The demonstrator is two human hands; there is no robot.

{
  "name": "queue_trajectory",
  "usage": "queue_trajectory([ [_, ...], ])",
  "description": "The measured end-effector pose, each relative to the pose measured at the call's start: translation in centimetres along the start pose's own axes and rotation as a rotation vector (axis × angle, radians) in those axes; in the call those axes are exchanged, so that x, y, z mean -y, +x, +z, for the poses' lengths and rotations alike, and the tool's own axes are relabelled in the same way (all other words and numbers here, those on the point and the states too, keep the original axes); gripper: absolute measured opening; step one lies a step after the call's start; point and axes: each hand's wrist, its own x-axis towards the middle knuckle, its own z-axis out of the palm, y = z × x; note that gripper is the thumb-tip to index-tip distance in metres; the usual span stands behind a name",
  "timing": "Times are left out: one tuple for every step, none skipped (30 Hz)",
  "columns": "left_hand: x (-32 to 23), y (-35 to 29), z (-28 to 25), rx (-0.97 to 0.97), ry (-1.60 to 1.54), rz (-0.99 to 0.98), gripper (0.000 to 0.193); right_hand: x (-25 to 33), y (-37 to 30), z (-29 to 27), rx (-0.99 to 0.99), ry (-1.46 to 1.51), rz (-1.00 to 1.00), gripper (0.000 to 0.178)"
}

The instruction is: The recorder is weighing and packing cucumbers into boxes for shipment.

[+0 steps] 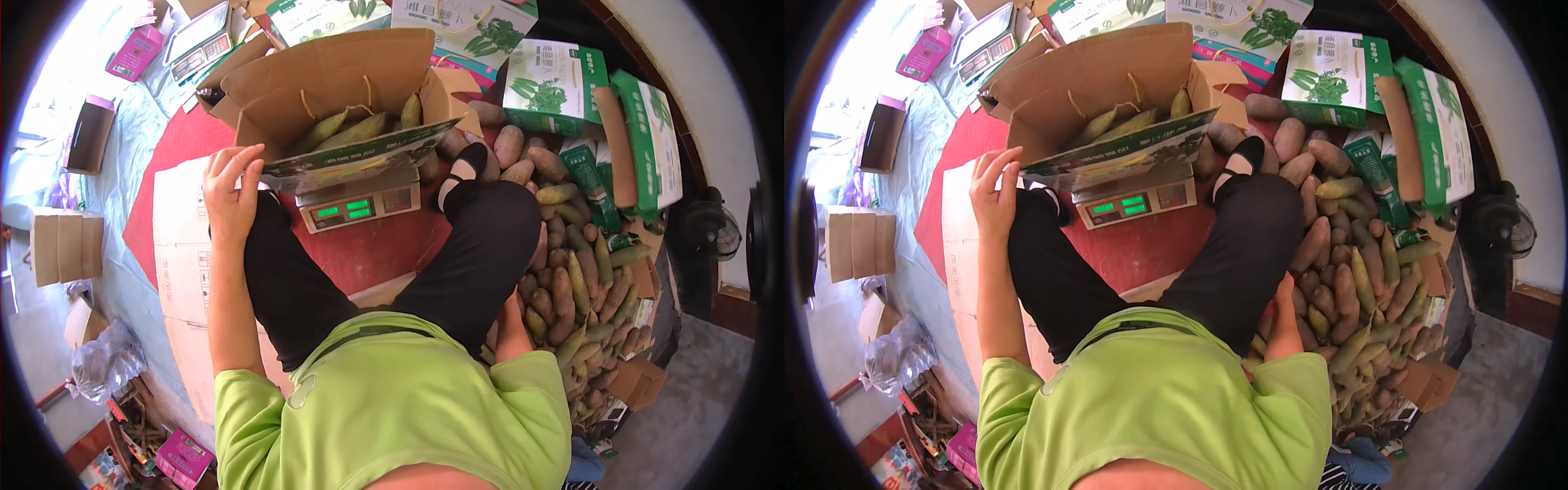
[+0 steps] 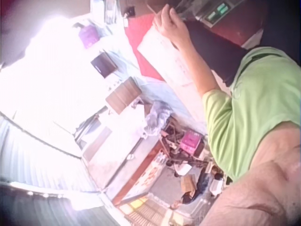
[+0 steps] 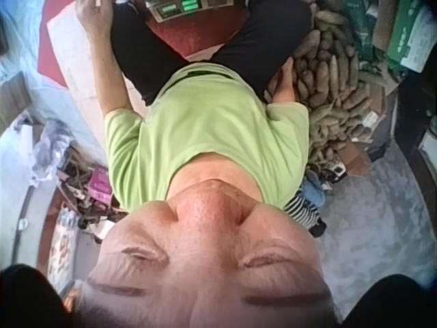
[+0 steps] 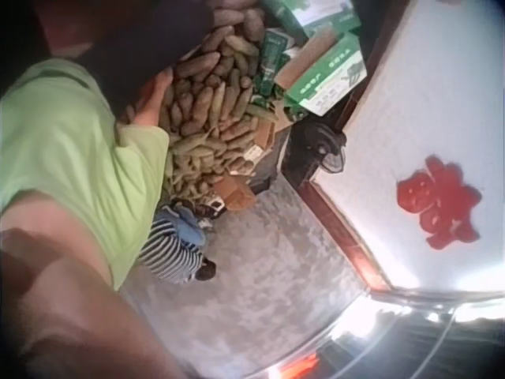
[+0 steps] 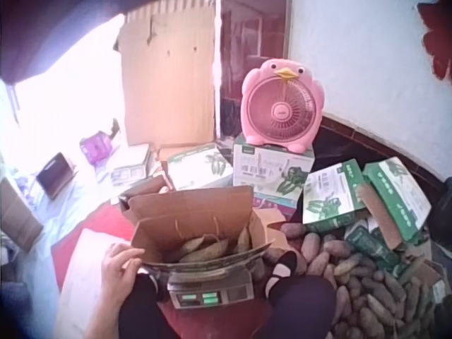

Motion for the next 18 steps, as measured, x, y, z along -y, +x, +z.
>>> queue_trajectory([
  [0.2, 0.0, 0.0, -0.019, -0.022, -0.001, 0.014, -0.5, -0.3, 0.2, 0.011, 0.009, 0.006, 0.014],
  [0.2, 0.1, 0.0, -0.037, -0.043, -0.002, 0.013, -0.4, 0.8, 0.0, 0.023, 0.018, 0.013, 0.014],
  [-0.2, 0.4, 0.6, -0.03, -0.062, -0.013, 0.013, -1.5, 0.6, 0.1, 0.014, 0.036, 0.038, 0.014],
  [0.0, 0.2, 0.2, -0.024, -0.048, -0.028, 0.013, -1.2, 1.2, 0.9, 0.04, 0.043, 0.033, 0.015],
  [0.2, -0.2, -0.2, -0.046, -0.016, -0.018, 0.013, -1.4, 0.9, 1.3, 0.066, 0.051, 0.028, 0.015],
  [0.3, -0.2, -0.1, -0.068, -0.006, 0.004, 0.013, -1.1, 2.2, 1.1, 0.066, 0.061, 0.026, 0.015],
  [0.4, -0.3, -0.1, -0.067, -0.014, -0.014, 0.013, -1.7, 1.7, 1.3, 0.068, 0.072, 0.023, 0.015],
  [0.5, -0.4, -0.1, -0.063, -0.021, -0.017, 0.013, -2.0, 1.6, 1.1, 0.07, 0.082, 0.019, 0.015],
  [0.4, -0.3, 0.1, -0.064, -0.027, -0.019, 0.013, -2.8, 1.4, 1.0, 0.071, 0.098, 0.018, 0.015],
  [0.3, -0.2, 0.3, -0.066, -0.035, -0.022, 0.013, -3.5, 1.2, 0.8, 0.071, 0.114, 0.016, 0.016],
  [0.1, -0.1, 0.3, -0.049, -0.023, -0.042, 0.014, -4.0, 1.3, 1.2, 0.069, 0.13, 0.013, 0.016],
  [0.0, -0.1, 0.4, -0.038, -0.037, -0.035, 0.014, -4.3, 1.2, 2.4, 0.06, 0.148, 0.016, 0.016],
  [0.1, 0.0, 0.6, -0.023, -0.022, -0.028, 0.014, -4.2, 1.3, 3.8, 0.04, 0.166, 0.02, 0.016],
  [0.1, 0.1, 1.0, -0.013, -0.019, -0.02, 0.015, -4.0, 1.8, 5.0, 0.009, 0.18, 0.021, 0.016],
  [-0.3, 0.3, 1.1, 0.014, -0.005, -0.049, 0.015, -4.1, 2.3, 5.5, -0.033, 0.194, 0.03, 0.016],
  [-0.4, 0.3, 0.6, 0.04, 0.011, -0.076, 0.016, -4.3, 2.6, 5.6, -0.074, 0.208, 0.037, 0.017],
  [0.2, 0.0, 0.8, 0.039, 0.0, -0.055, 0.016, -4.8, 2.6, 4.9, -0.119, 0.222, 0.045, 0.017],
  [1.3, -0.7, -0.3, 0.022, 0.029, -0.054, 0.017, -4.5, 2.8, 4.8, -0.122, 0.233, 0.036, 0.017],
])
